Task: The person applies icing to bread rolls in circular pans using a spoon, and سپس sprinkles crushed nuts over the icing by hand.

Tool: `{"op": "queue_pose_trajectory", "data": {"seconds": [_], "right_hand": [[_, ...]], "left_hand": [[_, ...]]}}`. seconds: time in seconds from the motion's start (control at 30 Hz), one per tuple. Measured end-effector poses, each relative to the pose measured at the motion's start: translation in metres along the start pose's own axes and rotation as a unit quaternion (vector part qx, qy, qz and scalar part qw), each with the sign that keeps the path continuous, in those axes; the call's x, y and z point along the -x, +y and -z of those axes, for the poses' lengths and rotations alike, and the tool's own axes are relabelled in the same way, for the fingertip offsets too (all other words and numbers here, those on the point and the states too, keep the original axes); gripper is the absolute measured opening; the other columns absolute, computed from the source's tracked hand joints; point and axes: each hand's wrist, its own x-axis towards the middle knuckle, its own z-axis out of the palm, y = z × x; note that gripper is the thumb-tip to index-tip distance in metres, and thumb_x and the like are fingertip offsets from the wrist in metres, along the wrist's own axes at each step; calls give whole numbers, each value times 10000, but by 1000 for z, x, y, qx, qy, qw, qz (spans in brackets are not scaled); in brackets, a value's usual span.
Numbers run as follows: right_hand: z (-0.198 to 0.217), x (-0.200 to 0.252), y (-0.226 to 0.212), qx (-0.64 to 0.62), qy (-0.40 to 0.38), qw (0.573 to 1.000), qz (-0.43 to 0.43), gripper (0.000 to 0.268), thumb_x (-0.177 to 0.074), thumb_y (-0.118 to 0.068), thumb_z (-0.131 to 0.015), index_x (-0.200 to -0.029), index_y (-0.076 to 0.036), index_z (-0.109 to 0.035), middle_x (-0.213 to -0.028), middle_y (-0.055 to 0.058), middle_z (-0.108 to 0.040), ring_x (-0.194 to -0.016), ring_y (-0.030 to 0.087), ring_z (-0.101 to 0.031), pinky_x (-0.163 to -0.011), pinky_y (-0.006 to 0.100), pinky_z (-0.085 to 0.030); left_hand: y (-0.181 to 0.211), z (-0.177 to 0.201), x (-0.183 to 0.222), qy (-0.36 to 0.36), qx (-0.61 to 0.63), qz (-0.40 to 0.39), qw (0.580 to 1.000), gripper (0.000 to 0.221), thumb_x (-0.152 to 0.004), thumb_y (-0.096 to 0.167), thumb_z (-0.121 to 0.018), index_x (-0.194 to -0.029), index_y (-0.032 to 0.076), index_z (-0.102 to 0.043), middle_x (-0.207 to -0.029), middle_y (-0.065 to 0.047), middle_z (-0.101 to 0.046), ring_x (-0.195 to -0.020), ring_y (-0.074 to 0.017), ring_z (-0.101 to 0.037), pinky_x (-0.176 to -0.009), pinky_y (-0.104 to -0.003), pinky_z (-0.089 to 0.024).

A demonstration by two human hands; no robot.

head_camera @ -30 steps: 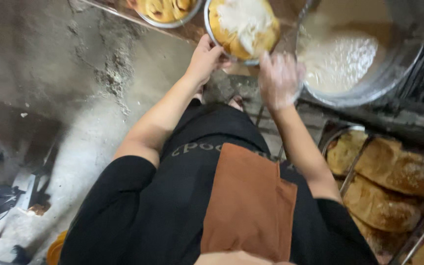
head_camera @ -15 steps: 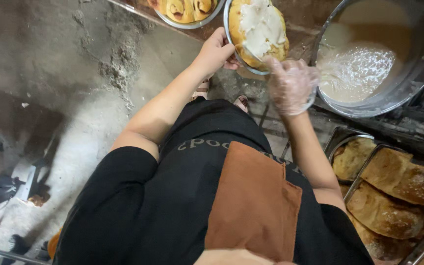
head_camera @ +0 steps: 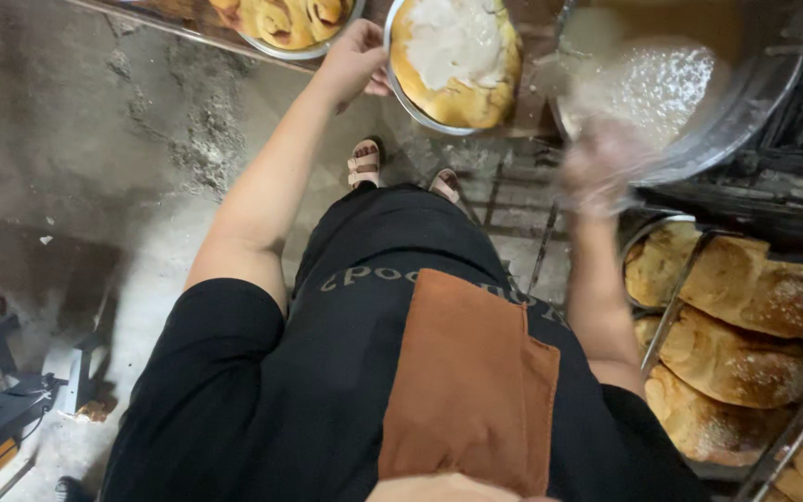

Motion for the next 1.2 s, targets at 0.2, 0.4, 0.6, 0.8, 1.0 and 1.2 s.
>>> {"op": "queue_pose_trajectory", "data": {"seconds": [0.2,0.4,0.6,0.8,1.0,1.2], "right_hand": [[-21,-8,70,-10,-294,944,-151,328,-1000,-364,-740,-1252,-154,-756,-950,168,-730,-858,291,-656,-780,456,-462],[-7,-8,61,-480,-211,789,-320,253,-954,-119,-705,-1186,-168,-793,-1154,73,-784,-961,126,-677,-901,302,-548],[-20,-51,-51,-60,-83,993,-62,126,-1015,-125,-664,-946,-204,-734,-773,37,-692,-749,173,-631,-679,376,-521],[-9,-35,-88,31,-18,982,183,208,-972,-65,-646,-1116,-209,-689,-826,27,-651,-785,231,-604,-692,428,-457],[-22,-60,-92,130,-31,983,129,203,-931,-60,-605,-1061,-200,-673,-824,16,-615,-810,223,-605,-736,452,-428],[-13,-40,-102,10,-41,981,189,148,-1001,-108,-648,-1063,-229,-705,-785,17,-608,-795,230,-592,-750,456,-447]], "left_hand": [[-62,-35,10,84,53,-3,995,404,-923,-5,-588,-1319,25,-509,-1198,-133,-677,-910,-199,-732,-689,-292,-633],[-47,-87,40,52,158,64,984,322,-971,47,-578,-1271,31,-464,-1150,-119,-656,-910,-216,-750,-714,-310,-662],[-19,-99,65,26,212,-13,977,251,-1001,33,-567,-1225,70,-460,-1091,-73,-599,-853,-175,-736,-731,-328,-675],[-2,-93,82,31,216,-43,975,248,-990,8,-558,-1212,58,-460,-1055,-87,-603,-796,-187,-729,-702,-332,-671],[10,-90,91,23,176,-72,982,345,-980,0,-556,-1300,68,-446,-1063,-91,-629,-809,-166,-744,-693,-305,-661],[18,-84,87,11,161,-56,985,329,-967,-2,-557,-1278,41,-459,-1054,-108,-671,-787,-164,-753,-668,-295,-664]]}}
